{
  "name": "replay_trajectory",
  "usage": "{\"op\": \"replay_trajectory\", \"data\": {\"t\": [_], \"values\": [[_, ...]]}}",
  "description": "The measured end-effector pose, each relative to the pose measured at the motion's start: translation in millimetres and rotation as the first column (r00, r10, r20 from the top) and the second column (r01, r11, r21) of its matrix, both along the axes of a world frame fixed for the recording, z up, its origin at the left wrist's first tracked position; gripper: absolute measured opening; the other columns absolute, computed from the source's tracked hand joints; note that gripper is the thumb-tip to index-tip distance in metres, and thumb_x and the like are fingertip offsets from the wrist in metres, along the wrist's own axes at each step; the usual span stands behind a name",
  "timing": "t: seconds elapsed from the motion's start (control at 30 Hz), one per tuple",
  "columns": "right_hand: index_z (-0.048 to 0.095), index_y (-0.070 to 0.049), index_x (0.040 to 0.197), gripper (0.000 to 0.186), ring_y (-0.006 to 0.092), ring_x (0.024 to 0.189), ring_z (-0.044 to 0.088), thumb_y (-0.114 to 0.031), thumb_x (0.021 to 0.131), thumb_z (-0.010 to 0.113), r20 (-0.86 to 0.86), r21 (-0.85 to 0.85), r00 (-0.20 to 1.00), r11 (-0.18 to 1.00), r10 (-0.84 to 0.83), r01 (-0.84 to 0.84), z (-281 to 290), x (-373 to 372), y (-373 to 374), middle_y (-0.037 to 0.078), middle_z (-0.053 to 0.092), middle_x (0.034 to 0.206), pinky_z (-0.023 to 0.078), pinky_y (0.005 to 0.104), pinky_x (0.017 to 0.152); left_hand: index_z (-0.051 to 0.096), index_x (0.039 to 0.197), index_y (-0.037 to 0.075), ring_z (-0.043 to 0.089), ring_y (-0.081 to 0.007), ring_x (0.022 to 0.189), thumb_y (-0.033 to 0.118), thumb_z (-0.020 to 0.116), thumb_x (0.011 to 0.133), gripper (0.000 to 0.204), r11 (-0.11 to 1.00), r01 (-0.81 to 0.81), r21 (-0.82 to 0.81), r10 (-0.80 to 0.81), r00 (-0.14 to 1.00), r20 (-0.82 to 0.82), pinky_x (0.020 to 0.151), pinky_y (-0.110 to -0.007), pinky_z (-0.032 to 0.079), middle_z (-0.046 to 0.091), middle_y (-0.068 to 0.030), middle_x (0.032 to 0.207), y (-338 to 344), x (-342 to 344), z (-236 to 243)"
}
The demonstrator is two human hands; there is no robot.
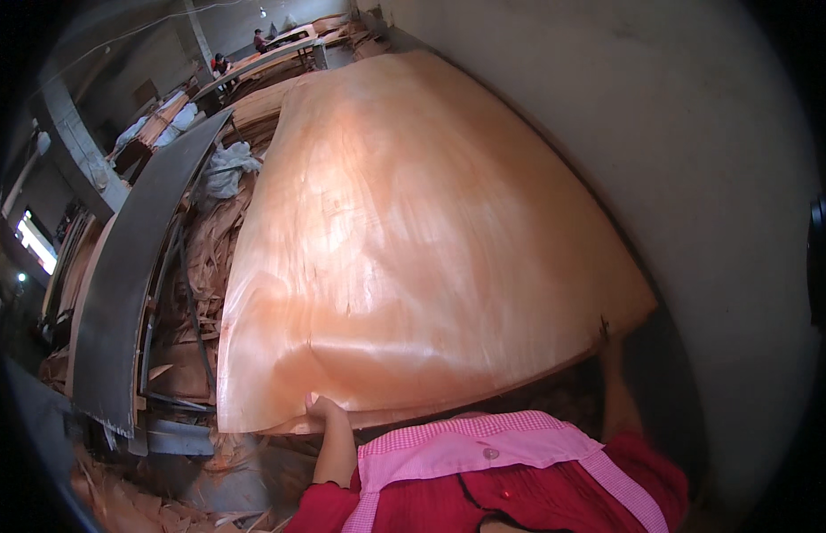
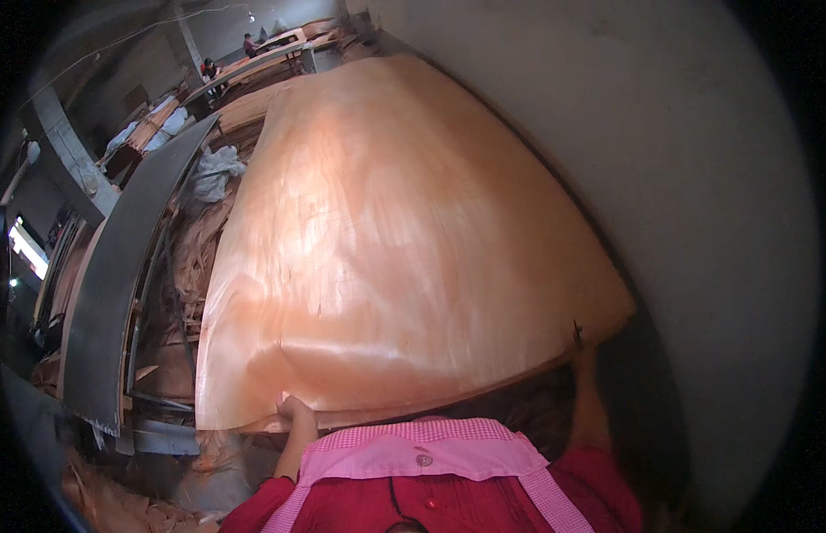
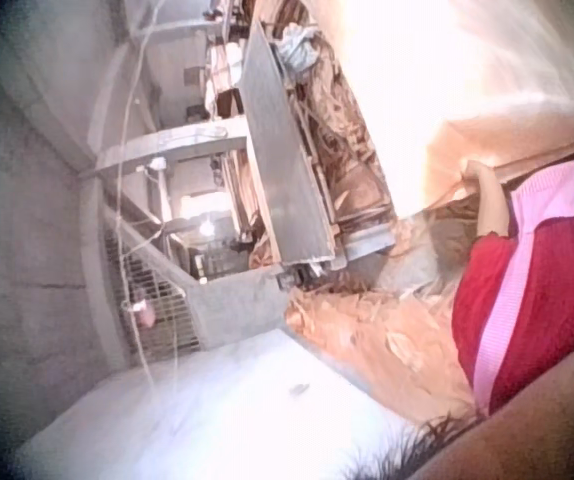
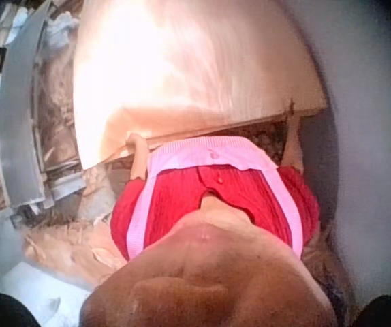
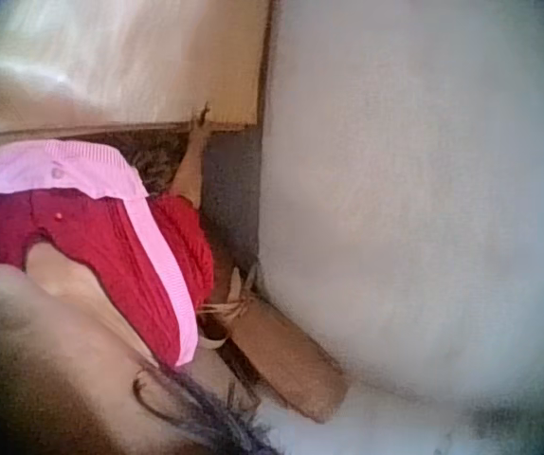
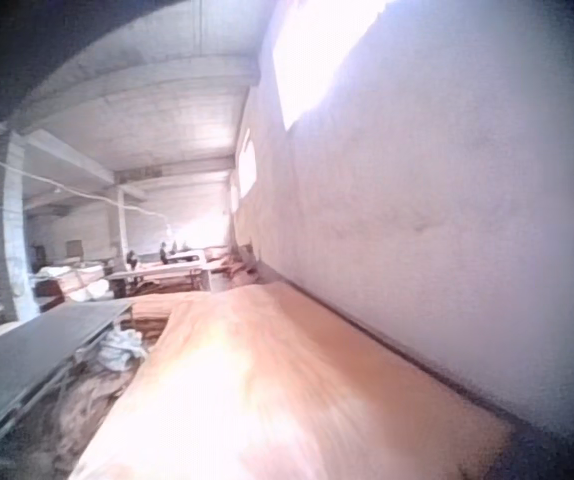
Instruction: The person aligns sheets of wood veneer on a workbench, secures them with tape, and trims the edges using a utility knife and scissors to join the pieces.
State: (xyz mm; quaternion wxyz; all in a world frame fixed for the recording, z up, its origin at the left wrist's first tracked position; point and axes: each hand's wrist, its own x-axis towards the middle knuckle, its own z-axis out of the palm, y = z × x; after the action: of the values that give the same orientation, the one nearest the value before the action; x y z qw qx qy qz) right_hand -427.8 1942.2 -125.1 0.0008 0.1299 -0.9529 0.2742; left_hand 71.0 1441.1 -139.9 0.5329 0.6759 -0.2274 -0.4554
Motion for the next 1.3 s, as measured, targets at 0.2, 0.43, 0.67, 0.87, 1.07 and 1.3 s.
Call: {"op": "replay_trajectory", "data": {"t": [0.2, 0.43, 0.67, 0.87, 1.07, 1.3], "values": [[0.053, 0.006, 0.093, 0.044, 0.0253, 0.067, 0.052, -0.037, 0.082, 0.051, 0.009, -0.325, 1.000, 0.946, -0.003, 0.006, 0.7, 82.9, 46.8, 0.019, 0.053, 0.070, 0.041, 0.0362, 0.064, 0.049, 0.112, -0.004, 0.055, -0.0248, 0.082, -0.009, 0.042, 0.070, 0.043, 0.991, -0.062, -0.118, 0.066, 0.997, 0.032, 0.068, -0.035, 0.049, 0.055, -0.0179, 0.099, 79.6, 10.6, 65.3], [0.050, 0.003, 0.109, 0.041, 0.0304, 0.077, 0.055, -0.027, 0.082, 0.053, 0.223, -0.257, 0.975, 0.965, 0.010, 0.049, 18.0, 5.7, -6.0, 0.023, 0.057, 0.085, 0.042, 0.0376, 0.068, 0.046, 0.113, -0.006, 0.055, -0.0253, 0.082, -0.006, 0.044, 0.074, 0.040, 0.996, 0.088, -0.023, -0.086, 0.994, 0.071, 0.069, -0.035, 0.048, 0.054, -0.0190, 0.098, -11.4, 1.7, 19.2], [0.053, 0.002, 0.102, 0.043, 0.0327, 0.079, 0.055, -0.036, 0.085, 0.045, 0.122, -0.242, 0.992, 0.970, 0.029, 0.001, 24.9, -14.4, -8.9, 0.023, 0.057, 0.085, 0.042, 0.0381, 0.069, 0.051, 0.099, -0.009, 0.054, -0.0221, 0.074, 0.002, 0.044, 0.078, 0.026, 0.996, 0.036, -0.084, -0.023, 0.988, 0.155, 0.065, -0.034, 0.045, 0.054, -0.0129, 0.087, -12.2, -43.1, 15.7], [0.042, -0.002, 0.121, 0.054, 0.0319, 0.092, 0.052, -0.038, 0.081, 0.050, 0.347, -0.291, 0.938, 0.952, 0.016, 0.091, 62.1, 54.2, 28.0, 0.021, 0.053, 0.106, 0.039, 0.0381, 0.081, 0.045, 0.113, -0.009, 0.054, -0.0237, 0.079, -0.006, 0.044, 0.071, 0.042, 0.994, 0.093, -0.050, -0.087, 0.990, 0.111, 0.071, -0.035, 0.046, 0.053, -0.0162, 0.098, 55.3, -9.2, 44.7], [0.049, -0.001, 0.111, 0.040, 0.0325, 0.088, 0.054, -0.026, 0.081, 0.052, 0.122, 0.057, 0.993, 0.998, 0.008, -0.015, 5.3, -17.5, -40.6, 0.022, 0.055, 0.098, 0.042, 0.0384, 0.076, 0.050, 0.102, -0.008, 0.054, -0.0205, 0.068, -0.007, 0.047, 0.071, 0.031, 0.988, 0.079, -0.136, -0.050, 0.978, 0.200, 0.061, -0.032, 0.047, 0.052, -0.0088, 0.081, -37.9, -20.7, 31.5], [0.046, -0.007, 0.118, 0.041, 0.0315, 0.090, 0.053, -0.023, 0.081, 0.051, 0.108, -0.005, 0.993, 0.999, -0.048, 0.049, 24.8, -41.0, -34.9, 0.017, 0.056, 0.103, 0.042, 0.0364, 0.078, 0.047, 0.109, -0.008, 0.047, -0.0176, 0.064, -0.008, 0.048, 0.071, 0.038, 0.971, 0.224, 0.078, -0.236, 0.945, 0.224, 0.060, -0.029, 0.044, 0.050, -0.0064, 0.080, -25.3, -48.3, -1.2]]}}
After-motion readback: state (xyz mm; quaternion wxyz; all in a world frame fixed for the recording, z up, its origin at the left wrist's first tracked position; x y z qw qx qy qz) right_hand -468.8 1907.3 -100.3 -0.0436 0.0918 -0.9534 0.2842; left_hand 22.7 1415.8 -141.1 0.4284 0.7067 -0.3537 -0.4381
